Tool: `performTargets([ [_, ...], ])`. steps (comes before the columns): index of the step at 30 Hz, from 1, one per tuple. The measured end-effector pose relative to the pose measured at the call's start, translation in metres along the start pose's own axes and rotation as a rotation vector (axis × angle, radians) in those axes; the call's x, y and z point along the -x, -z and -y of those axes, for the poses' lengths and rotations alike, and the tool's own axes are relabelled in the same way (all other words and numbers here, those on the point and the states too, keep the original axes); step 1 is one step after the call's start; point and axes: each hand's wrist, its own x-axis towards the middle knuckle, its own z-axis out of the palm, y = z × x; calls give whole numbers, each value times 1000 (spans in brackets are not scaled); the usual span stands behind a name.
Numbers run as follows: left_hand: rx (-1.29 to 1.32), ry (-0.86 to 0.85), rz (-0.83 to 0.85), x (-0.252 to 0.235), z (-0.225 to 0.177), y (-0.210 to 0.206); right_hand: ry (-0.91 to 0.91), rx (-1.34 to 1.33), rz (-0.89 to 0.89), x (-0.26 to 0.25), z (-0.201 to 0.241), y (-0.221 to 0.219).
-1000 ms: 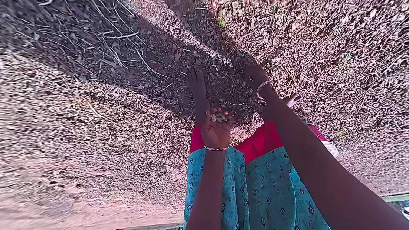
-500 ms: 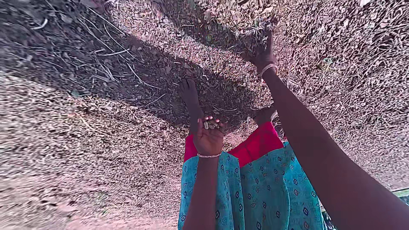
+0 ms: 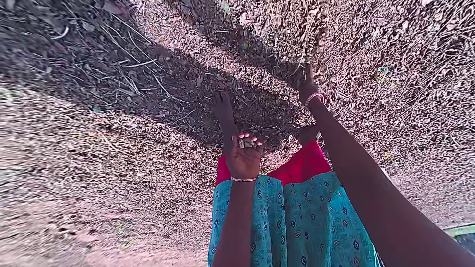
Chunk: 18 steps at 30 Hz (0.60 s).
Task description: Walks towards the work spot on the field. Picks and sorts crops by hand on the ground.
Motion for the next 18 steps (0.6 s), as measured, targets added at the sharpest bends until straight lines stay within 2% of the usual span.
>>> performTargets([
  [3,0,-3,-5,1,0,0,194,439,352,31,22,-22],
  [5,2,-6,0,1,1,1,371,470,400,38,25,-25],
  [6,1,-6,2,1,1,2,439,394,347,38,25,-21],
  [8,7,3,-7,0,3,2,473,123,96,26,27,-12],
  [10,8,25,-27,1,4,2,367,-25,-156,8,41,-1],
  [11,9,32,-32,2,3,3,299,-7,-208,0,51,4],
  [13,13,30,-30,1,3,2,233,103,-168,-13,67,11],
  [15,24,19,-30,0,1,0,240,242,-88,-16,77,13],
  [18,33,7,-34,0,-1,0,301,235,-26,-16,74,19],
])
